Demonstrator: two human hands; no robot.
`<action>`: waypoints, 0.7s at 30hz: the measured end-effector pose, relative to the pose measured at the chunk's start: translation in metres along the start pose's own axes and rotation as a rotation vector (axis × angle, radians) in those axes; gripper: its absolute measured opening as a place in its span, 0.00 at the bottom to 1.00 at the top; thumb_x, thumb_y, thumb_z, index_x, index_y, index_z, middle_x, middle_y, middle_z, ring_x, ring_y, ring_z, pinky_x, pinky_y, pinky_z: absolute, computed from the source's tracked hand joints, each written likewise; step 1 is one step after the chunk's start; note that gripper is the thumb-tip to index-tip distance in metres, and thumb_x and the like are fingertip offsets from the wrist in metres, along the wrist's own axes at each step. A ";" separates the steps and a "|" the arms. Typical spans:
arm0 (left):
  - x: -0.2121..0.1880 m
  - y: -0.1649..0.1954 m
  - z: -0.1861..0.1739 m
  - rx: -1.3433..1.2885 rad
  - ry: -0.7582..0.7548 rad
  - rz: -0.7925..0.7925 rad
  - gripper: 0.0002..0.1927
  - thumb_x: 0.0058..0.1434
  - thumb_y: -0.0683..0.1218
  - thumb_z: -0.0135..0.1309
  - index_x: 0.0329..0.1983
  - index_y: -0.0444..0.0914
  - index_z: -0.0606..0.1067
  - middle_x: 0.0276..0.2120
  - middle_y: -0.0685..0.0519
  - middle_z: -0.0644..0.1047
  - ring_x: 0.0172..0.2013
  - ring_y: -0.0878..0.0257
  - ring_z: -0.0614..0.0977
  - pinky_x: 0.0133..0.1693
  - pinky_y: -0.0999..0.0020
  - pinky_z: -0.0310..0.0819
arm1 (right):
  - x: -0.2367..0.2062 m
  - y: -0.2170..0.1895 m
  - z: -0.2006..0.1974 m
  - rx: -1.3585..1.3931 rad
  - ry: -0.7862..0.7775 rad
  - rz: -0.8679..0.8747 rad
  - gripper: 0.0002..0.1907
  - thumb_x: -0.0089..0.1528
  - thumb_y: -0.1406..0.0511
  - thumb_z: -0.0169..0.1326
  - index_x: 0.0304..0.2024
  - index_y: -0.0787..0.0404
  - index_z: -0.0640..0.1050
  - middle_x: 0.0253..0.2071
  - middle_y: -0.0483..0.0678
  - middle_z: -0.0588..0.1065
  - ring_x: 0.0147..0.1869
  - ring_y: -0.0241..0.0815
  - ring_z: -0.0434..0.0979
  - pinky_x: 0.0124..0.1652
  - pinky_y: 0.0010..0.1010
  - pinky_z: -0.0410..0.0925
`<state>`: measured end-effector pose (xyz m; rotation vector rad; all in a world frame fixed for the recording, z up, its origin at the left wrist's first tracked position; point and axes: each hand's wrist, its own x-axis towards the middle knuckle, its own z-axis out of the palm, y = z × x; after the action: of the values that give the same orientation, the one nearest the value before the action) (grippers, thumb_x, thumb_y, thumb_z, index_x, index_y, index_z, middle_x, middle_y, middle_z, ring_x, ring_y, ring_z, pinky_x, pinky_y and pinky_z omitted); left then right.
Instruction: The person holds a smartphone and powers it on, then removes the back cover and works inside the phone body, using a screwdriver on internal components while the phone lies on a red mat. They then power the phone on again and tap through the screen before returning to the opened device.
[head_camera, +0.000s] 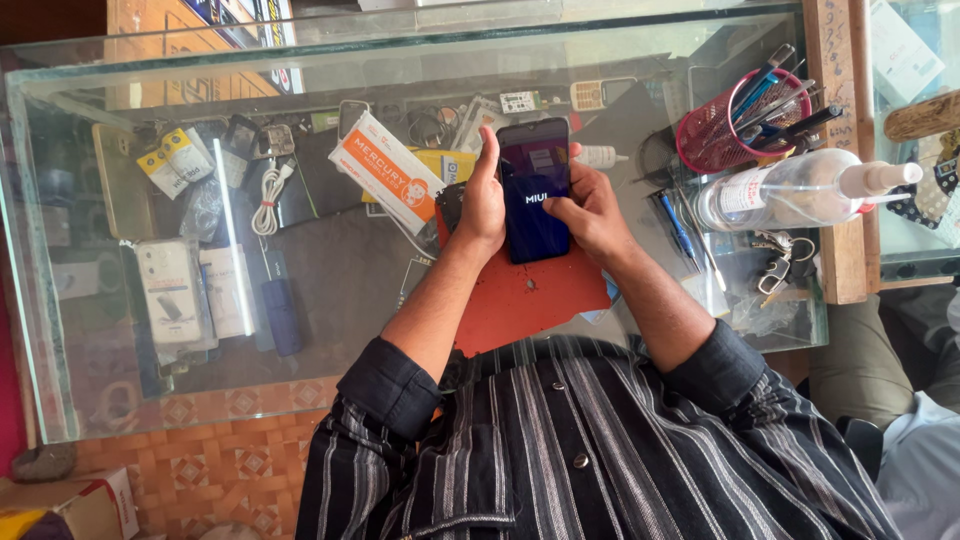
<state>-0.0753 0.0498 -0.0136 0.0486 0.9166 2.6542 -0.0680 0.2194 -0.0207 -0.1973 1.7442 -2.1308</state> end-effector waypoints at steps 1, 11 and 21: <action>0.001 0.001 0.000 0.013 0.002 0.001 0.44 0.74 0.70 0.26 0.66 0.28 0.69 0.55 0.39 0.79 0.55 0.50 0.82 0.60 0.54 0.76 | 0.001 0.000 0.000 0.021 0.004 0.009 0.15 0.62 0.75 0.50 0.52 0.70 0.76 0.42 0.43 0.78 0.44 0.28 0.75 0.44 0.22 0.68; 0.001 0.001 -0.001 -0.017 -0.016 -0.004 0.44 0.74 0.70 0.26 0.66 0.28 0.69 0.55 0.39 0.79 0.55 0.50 0.82 0.60 0.54 0.76 | 0.000 -0.002 -0.001 0.063 -0.004 0.024 0.16 0.62 0.76 0.48 0.52 0.70 0.76 0.43 0.44 0.78 0.45 0.28 0.75 0.45 0.22 0.68; 0.002 0.001 0.000 -0.028 0.004 -0.026 0.44 0.74 0.71 0.26 0.67 0.29 0.69 0.55 0.38 0.78 0.54 0.49 0.82 0.59 0.52 0.77 | -0.001 -0.002 -0.002 -0.020 -0.033 -0.006 0.16 0.62 0.74 0.53 0.54 0.70 0.75 0.46 0.45 0.79 0.49 0.29 0.77 0.50 0.24 0.71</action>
<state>-0.0772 0.0494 -0.0135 0.0243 0.8751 2.6439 -0.0683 0.2220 -0.0192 -0.2428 1.7488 -2.1031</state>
